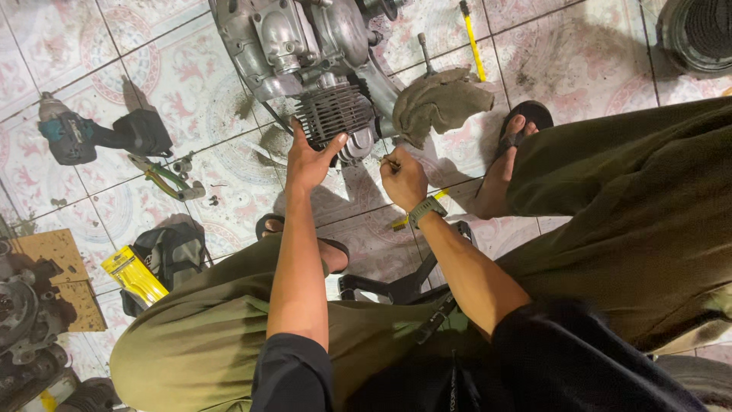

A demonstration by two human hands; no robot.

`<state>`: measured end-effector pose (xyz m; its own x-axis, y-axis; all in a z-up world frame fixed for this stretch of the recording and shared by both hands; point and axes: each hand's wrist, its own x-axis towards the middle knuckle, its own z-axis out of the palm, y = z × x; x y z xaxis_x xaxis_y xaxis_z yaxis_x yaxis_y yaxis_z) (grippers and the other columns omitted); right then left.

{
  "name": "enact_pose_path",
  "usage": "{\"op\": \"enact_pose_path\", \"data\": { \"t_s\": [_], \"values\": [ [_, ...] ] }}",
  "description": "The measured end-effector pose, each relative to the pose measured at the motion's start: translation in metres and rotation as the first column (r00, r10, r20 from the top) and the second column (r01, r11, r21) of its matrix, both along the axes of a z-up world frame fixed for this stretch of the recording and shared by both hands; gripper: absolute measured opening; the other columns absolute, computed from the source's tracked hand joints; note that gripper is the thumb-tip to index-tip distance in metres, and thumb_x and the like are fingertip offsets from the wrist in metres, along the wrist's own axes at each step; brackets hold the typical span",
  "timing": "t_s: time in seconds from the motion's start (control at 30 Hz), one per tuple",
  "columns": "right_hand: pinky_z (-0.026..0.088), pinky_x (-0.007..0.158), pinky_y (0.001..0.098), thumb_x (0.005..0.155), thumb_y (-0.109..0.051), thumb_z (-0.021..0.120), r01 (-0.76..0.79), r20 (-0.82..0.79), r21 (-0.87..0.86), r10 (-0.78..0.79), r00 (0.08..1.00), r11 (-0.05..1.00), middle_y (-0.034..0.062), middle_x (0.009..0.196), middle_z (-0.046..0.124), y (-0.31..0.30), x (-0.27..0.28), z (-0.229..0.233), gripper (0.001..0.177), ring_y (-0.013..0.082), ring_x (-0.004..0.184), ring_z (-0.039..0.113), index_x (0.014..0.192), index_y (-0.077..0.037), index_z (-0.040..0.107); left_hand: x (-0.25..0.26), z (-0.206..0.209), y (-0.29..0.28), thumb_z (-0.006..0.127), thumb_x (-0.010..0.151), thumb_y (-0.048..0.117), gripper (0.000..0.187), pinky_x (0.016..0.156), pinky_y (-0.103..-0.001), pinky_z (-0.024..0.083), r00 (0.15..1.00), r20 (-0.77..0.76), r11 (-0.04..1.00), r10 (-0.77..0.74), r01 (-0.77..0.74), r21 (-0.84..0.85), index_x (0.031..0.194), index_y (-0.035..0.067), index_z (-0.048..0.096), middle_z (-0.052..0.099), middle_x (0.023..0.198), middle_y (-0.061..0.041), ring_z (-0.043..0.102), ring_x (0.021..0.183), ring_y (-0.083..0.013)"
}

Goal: The person cleans the exterior of a motorcycle engine using a yellow brush and a cloth. They scrub the cylinder fins and surrounding areas, then wipe the engine with the cloth to remove debris.

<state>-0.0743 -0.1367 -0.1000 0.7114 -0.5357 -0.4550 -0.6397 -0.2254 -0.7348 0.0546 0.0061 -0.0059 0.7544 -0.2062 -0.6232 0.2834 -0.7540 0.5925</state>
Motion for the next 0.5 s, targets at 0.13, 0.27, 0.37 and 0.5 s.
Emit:
{"op": "enact_pose_path", "data": {
  "t_s": [0.13, 0.27, 0.37, 0.5],
  "values": [
    [0.050, 0.076, 0.0478, 0.080, -0.028, 0.059, -0.005, 0.014, 0.018, 0.005, 1.000, 1.000, 0.0088, 0.078, 0.069, 0.004, 0.002, 0.011, 0.011, 0.0335, 0.087, 0.066, 0.087, -0.020, 0.064, 0.000, 0.003, -0.001, 0.058, 0.079, 0.075, 0.117, 0.108, -0.066, 0.032, 1.000, -0.021, 1.000, -0.017, 0.017, 0.004, 0.146, 0.001, -0.003, 0.009, 0.151, -0.028, 0.022, 0.136, -0.0484],
    [0.050, 0.075, 0.0468, 0.080, -0.029, 0.059, -0.004, 0.012, 0.013, 0.004, 1.000, 1.000, 0.0077, 0.077, 0.069, 0.004, 0.005, 0.011, 0.011, 0.0327, 0.085, 0.067, 0.085, -0.020, 0.064, 0.001, -0.001, -0.001, 0.058, 0.079, 0.075, 0.117, 0.107, -0.067, 0.033, 1.000, 0.000, 1.000, -0.021, 0.021, 0.009, 0.147, 0.002, -0.003, 0.010, 0.151, -0.027, 0.024, 0.135, -0.0486],
    [0.051, 0.075, 0.0451, 0.080, -0.030, 0.059, -0.010, -0.004, 0.013, 0.010, 1.000, 1.000, 0.0064, 0.076, 0.069, 0.004, 0.005, 0.013, 0.011, 0.0307, 0.085, 0.067, 0.085, -0.021, 0.064, -0.001, -0.004, -0.001, 0.059, 0.079, 0.075, 0.117, 0.107, -0.067, 0.034, 1.000, -0.005, 1.000, -0.016, 0.016, 0.007, 0.147, 0.002, -0.003, 0.010, 0.151, -0.026, 0.024, 0.135, -0.0483],
    [0.050, 0.075, 0.0484, 0.080, -0.028, 0.059, -0.026, 0.006, 0.005, 0.026, 1.000, 1.000, 0.0104, 0.076, 0.069, 0.002, 0.007, 0.020, 0.012, 0.0350, 0.085, 0.067, 0.086, -0.020, 0.064, 0.000, -0.002, -0.001, 0.060, 0.077, 0.076, 0.119, 0.106, -0.068, 0.034, 1.000, 0.009, 1.000, 0.001, -0.001, 0.004, 0.147, 0.002, -0.001, 0.011, 0.151, -0.027, 0.024, 0.135, -0.0487]
  ]
}}
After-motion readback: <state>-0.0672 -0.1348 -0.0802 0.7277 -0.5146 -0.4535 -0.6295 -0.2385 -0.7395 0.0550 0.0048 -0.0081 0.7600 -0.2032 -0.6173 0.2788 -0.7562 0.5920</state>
